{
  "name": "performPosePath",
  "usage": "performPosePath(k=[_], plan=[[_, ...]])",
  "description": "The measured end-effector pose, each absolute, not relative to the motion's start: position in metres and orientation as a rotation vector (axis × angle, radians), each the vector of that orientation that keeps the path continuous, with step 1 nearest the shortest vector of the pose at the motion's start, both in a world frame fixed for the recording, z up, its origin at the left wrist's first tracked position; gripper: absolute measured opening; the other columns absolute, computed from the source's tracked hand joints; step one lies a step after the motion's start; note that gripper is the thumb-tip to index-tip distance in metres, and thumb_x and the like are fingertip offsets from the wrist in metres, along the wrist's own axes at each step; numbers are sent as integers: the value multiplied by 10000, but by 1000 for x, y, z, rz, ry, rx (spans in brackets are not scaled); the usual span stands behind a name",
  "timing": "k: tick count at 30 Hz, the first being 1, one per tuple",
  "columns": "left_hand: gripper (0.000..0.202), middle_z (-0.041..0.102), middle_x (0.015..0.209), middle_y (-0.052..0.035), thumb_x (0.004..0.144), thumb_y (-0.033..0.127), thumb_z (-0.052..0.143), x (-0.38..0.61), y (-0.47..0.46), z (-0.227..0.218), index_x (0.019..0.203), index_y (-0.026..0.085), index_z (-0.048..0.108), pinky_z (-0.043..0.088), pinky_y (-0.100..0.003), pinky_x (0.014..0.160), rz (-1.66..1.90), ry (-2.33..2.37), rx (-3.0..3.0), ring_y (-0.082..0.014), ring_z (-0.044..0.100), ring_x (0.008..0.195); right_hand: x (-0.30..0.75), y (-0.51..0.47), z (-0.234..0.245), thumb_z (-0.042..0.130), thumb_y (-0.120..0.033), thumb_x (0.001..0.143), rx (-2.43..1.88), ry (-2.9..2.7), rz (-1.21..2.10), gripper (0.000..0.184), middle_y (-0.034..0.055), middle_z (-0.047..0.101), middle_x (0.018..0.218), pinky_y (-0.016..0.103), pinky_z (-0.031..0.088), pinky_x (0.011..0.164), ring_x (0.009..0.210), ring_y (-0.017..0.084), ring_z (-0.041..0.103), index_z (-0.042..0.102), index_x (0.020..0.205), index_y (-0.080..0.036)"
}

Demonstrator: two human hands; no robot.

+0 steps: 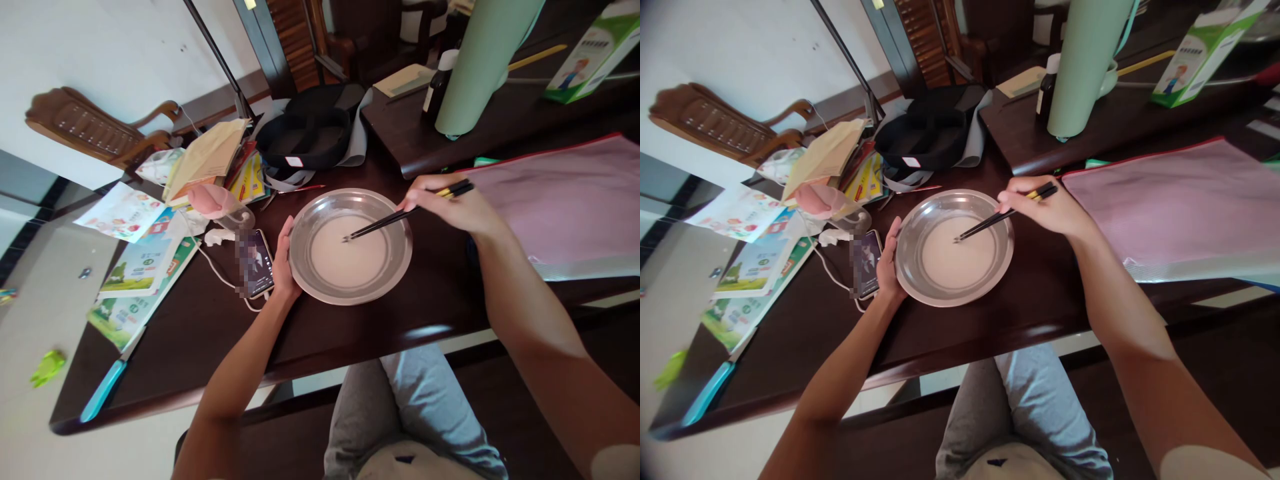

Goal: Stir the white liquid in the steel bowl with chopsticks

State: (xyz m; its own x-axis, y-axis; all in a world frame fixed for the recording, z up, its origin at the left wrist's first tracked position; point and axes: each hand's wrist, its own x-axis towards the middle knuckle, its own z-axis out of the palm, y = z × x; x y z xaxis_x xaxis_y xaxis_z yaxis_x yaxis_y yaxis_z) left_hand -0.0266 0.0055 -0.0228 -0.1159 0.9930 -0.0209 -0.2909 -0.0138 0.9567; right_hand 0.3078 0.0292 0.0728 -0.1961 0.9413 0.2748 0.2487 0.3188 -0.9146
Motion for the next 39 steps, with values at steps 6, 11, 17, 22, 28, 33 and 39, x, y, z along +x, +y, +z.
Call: performPosePath(k=[6, 11, 17, 22, 28, 33, 39], plan=[[646, 700, 1574, -66, 936, 661, 770, -26, 5, -22, 1507, 371, 684, 477, -574, 1284, 1423, 1082, 899, -388, 571, 1548, 309, 28, 75, 819, -711, 880, -1001, -1694, 1072, 500, 30, 785, 706, 384, 583, 764, 740, 240, 773, 775, 618, -287], [639, 681, 1600, -66, 936, 654, 769, -27, 6, -22, 1501, 366, 688, 465, -569, 1293, 1423, 1080, 909, -377, 568, 1553, 306, 29, 74, 829, -694, 878, -1057, -1697, 962, 444, 24, 817, 775, 380, 582, 799, 800, 238, 770, 798, 685, -295], [615, 708, 1560, -65, 935, 654, 772, -24, 5, -22, 1478, 374, 702, 480, -577, 1280, 1435, 1084, 884, -383, 580, 1541, 307, 28, 76, 795, -755, 868, -1055, -1678, 1032, 542, 22, 760, 677, 393, 576, 784, 738, 247, 755, 742, 599, -288], [627, 698, 1573, -68, 938, 658, 764, -26, 5, -22, 1490, 369, 692, 477, -576, 1282, 1431, 1083, 904, -385, 569, 1551, 304, 28, 75, 804, -679, 903, -1050, -1753, 1040, 445, 51, 849, 845, 364, 566, 846, 869, 241, 772, 815, 712, -277], [616, 719, 1546, -59, 940, 651, 771, -27, 5, -23, 1489, 379, 698, 490, -564, 1270, 1424, 1091, 892, -378, 597, 1523, 312, 28, 78, 784, -714, 909, -1029, -1689, 1081, 542, 59, 794, 728, 380, 565, 839, 790, 242, 769, 767, 628, -251], [631, 707, 1568, -56, 924, 656, 784, -26, 5, -23, 1483, 375, 704, 477, -559, 1281, 1438, 1086, 877, -375, 585, 1535, 306, 29, 74, 791, -683, 920, -1011, -1782, 1086, 481, 77, 845, 849, 363, 561, 849, 879, 242, 777, 819, 722, -245], [642, 674, 1610, -67, 945, 664, 755, -27, 5, -23, 1510, 368, 681, 451, -563, 1301, 1416, 1103, 931, -376, 564, 1557, 312, 28, 78, 799, -700, 907, -1043, -1622, 1036, 544, 48, 773, 683, 381, 556, 831, 752, 237, 761, 762, 594, -256]])
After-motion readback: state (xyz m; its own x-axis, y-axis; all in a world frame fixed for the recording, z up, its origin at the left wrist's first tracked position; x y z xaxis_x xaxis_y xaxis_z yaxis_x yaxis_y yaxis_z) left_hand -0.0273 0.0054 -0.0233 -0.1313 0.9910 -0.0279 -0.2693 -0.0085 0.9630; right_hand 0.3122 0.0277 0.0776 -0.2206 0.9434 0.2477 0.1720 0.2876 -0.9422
